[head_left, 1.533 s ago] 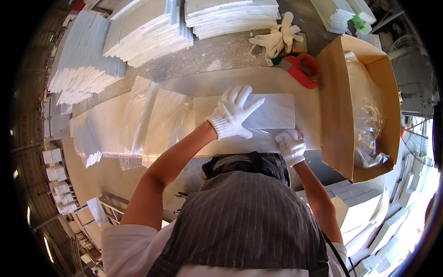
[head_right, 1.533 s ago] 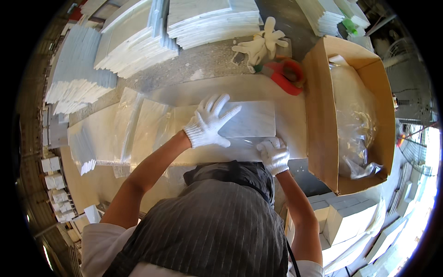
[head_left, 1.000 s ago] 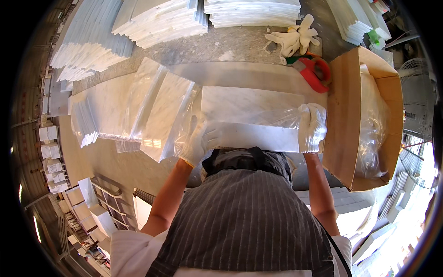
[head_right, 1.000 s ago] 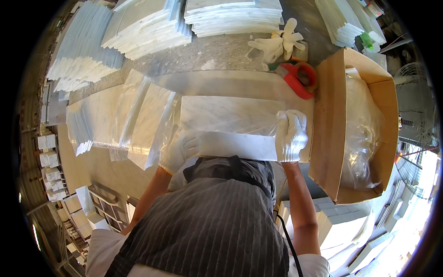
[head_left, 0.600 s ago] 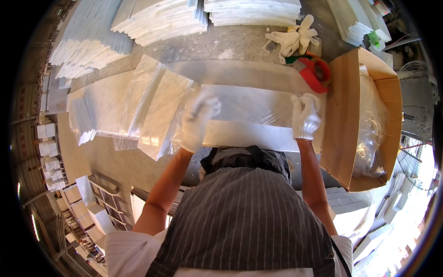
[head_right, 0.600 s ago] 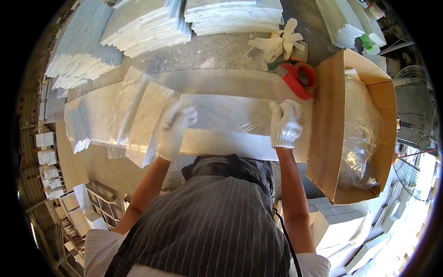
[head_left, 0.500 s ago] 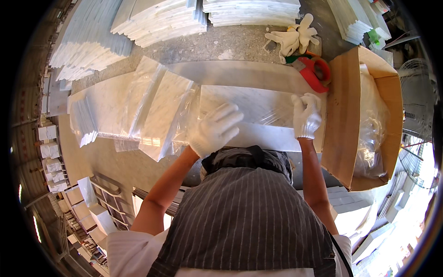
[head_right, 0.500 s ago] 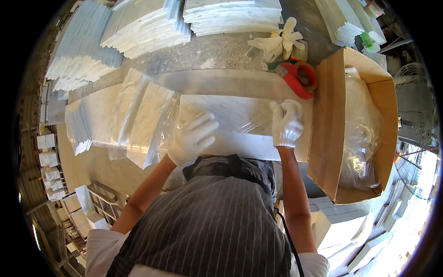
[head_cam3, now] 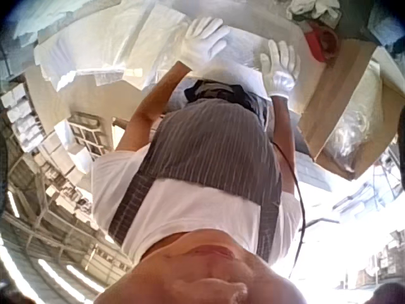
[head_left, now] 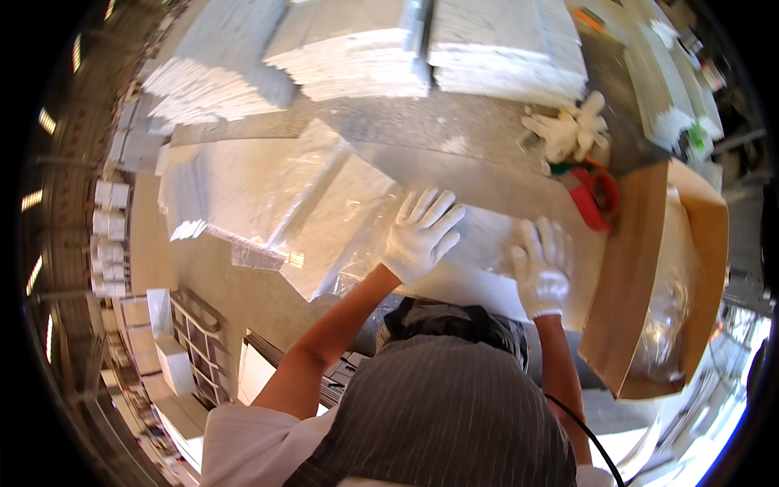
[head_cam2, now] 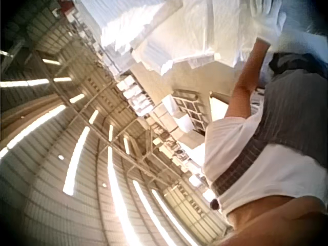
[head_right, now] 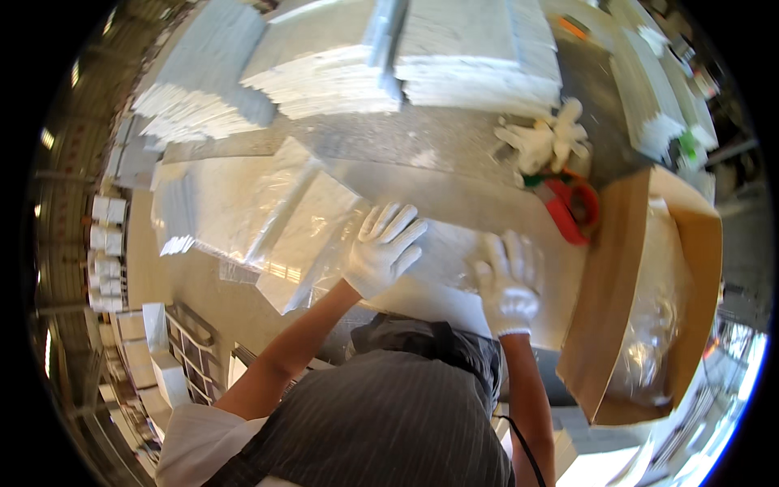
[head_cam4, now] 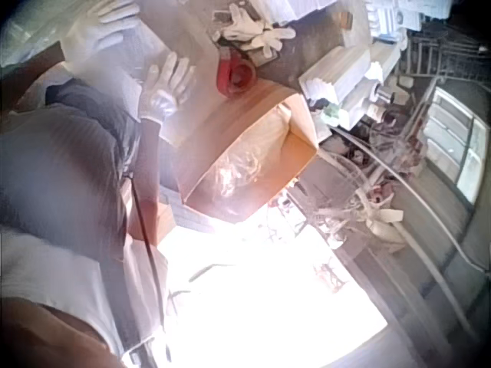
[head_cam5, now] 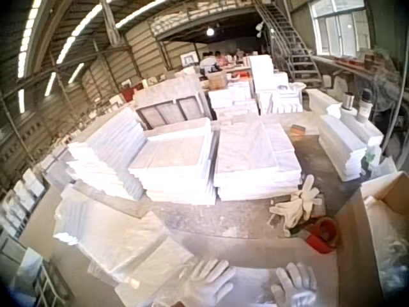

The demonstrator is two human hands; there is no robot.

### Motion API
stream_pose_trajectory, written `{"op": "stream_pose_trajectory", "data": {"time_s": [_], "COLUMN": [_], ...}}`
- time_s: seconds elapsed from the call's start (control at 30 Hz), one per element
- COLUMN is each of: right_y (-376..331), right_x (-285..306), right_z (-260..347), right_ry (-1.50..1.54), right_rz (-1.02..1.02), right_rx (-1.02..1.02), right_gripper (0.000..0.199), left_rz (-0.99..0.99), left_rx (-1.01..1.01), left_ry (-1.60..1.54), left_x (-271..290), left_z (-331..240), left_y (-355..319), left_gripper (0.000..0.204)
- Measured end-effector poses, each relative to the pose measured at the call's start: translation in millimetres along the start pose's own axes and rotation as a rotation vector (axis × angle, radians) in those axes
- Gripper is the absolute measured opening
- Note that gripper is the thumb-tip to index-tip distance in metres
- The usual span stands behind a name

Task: The person wraps white rectangular panels in clear plastic bags, seals them with a tape dispenser, and stacks them. They then assemble a cardboard box and place the wrapped panels inside.

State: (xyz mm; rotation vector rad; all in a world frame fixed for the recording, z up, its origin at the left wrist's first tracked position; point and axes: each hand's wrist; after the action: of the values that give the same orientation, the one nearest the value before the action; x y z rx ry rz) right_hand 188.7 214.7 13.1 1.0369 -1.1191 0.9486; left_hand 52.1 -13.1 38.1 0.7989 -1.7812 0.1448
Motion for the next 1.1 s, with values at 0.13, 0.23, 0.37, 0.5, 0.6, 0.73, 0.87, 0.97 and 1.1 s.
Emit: {"op": "stream_pose_trajectory", "data": {"time_s": [0.13, 0.23, 0.37, 0.5, 0.6, 0.73, 0.87, 0.97, 1.1], "right_y": [-6.2, -3.8, -8.3, -6.0, -6.2, -8.6, -11.7, -16.4, -10.8], "right_x": [5.4, 4.7, -3.8, -0.1, -4.3, 5.0, -3.2, -15.9, -11.8], "right_z": [-18.6, -27.9, -48.3, -46.8, -43.0, -31.4, -30.6, -27.6, -23.1], "right_ry": [0.347, 0.495, 0.445, 0.439, 0.492, 0.515, 0.467, 0.442, 0.471], "right_rz": [0.173, 0.364, 0.451, 0.53, 0.429, 0.254, 0.297, 0.199, 0.262], "right_rx": [-0.477, -0.749, -0.699, -0.71, -0.735, -0.789, -0.859, -0.919, -1.037], "right_gripper": [0.067, 0.081, 0.089, 0.089, 0.085, 0.08, 0.077, 0.076, 0.076], "left_rz": [-0.222, -0.333, -0.159, -0.113, -0.083, -0.018, 0.188, 0.299, 0.586], "left_rx": [0.49, 0.673, 0.896, 0.979, 0.922, 0.825, 0.831, 0.772, 0.821], "left_ry": [-0.074, -0.492, -0.675, -0.674, -0.562, -0.546, -0.516, -0.465, -0.579], "left_x": [-6.9, -23.2, -24.4, -21.5, -25.1, -29.1, -28.5, -29.8, -11.5], "left_z": [5.8, 18.4, 18.2, 17.4, 24.0, 36.9, 58.3, 79.3, 87.7], "left_y": [-24.8, -43.0, -27.7, -18.8, -14.0, 13.6, 57.5, 83.8, 111.7], "left_gripper": [0.062, 0.076, 0.077, 0.081, 0.081, 0.081, 0.083, 0.083, 0.077]}}
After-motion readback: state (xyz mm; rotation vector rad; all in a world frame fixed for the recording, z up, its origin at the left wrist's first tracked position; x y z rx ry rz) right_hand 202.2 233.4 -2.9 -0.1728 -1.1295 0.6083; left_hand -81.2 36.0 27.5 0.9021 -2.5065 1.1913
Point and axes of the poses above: each hand's wrist, its own y-axis towards the middle knuckle, its own x-axis out of the back of the hand, z = x × y, and after that the axes turned 8 degrees about -y, right-handed
